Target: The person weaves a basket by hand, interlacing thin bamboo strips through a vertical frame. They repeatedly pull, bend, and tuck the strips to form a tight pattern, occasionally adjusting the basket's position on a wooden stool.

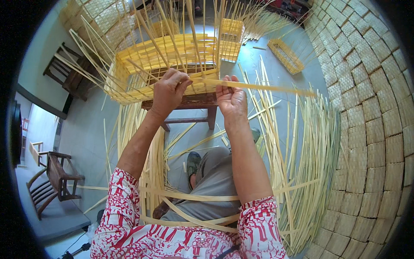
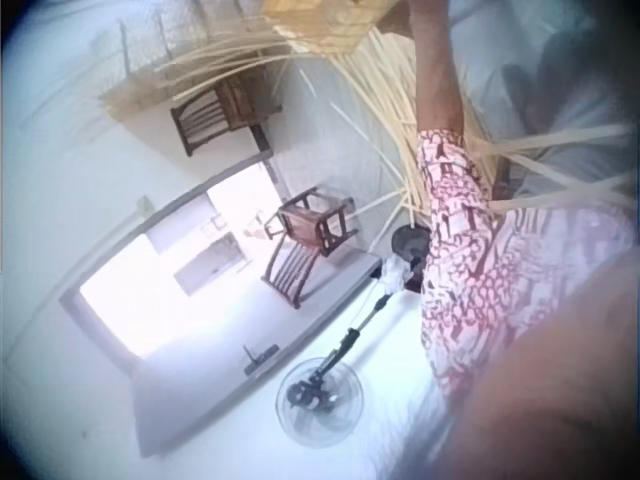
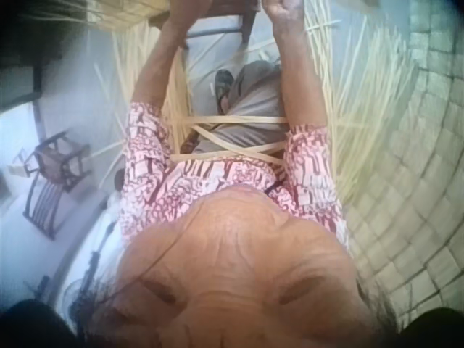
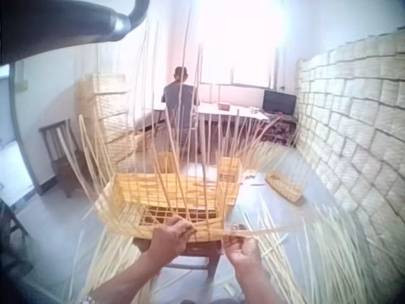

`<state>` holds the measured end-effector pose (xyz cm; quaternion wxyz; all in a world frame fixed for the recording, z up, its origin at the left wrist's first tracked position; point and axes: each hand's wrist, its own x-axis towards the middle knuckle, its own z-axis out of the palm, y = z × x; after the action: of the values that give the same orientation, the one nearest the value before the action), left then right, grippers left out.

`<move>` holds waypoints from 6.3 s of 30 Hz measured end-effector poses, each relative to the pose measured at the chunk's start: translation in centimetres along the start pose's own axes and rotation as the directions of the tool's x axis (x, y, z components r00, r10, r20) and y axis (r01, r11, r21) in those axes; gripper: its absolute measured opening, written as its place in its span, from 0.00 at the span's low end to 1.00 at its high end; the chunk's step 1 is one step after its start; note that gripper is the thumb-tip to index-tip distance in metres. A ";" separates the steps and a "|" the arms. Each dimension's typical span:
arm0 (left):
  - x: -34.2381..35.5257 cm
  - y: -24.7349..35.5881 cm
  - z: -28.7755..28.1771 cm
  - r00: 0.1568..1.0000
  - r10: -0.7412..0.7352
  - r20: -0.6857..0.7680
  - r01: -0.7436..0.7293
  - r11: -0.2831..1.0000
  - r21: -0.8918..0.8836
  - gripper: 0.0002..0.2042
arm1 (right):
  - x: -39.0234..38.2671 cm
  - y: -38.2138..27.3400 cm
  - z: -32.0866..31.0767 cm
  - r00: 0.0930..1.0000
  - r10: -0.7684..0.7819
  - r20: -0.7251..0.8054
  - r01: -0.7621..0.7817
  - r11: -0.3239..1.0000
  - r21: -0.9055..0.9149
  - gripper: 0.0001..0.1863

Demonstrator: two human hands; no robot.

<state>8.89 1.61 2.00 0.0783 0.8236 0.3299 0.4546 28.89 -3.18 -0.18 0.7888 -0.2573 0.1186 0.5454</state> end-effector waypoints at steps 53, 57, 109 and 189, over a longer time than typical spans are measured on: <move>1.9 -0.3 3.2 0.987 -0.111 -0.116 0.113 0.993 0.011 0.04 | -5.6 1.1 3.1 0.854 -0.421 0.307 0.502 0.823 -0.268 0.12; 2.1 -1.5 2.9 0.993 -0.064 0.098 0.050 0.988 0.143 0.07 | -5.8 0.4 3.0 0.671 -0.382 0.635 0.740 0.406 -0.537 0.29; -3.0 1.1 0.5 0.967 0.109 0.229 -0.099 0.993 -0.058 0.10 | -6.7 -0.2 0.6 0.671 0.239 0.702 0.717 -0.452 -0.531 0.11; -5.7 -3.5 -2.2 0.963 -0.257 0.074 0.253 0.780 -0.573 0.04 | -5.6 4.4 2.1 0.658 0.214 0.722 0.487 0.610 -0.624 0.24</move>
<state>3.36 0.43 -2.22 0.3837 0.7068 0.2850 0.5216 22.55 -5.33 3.03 0.6149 -0.3370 -0.4823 0.5250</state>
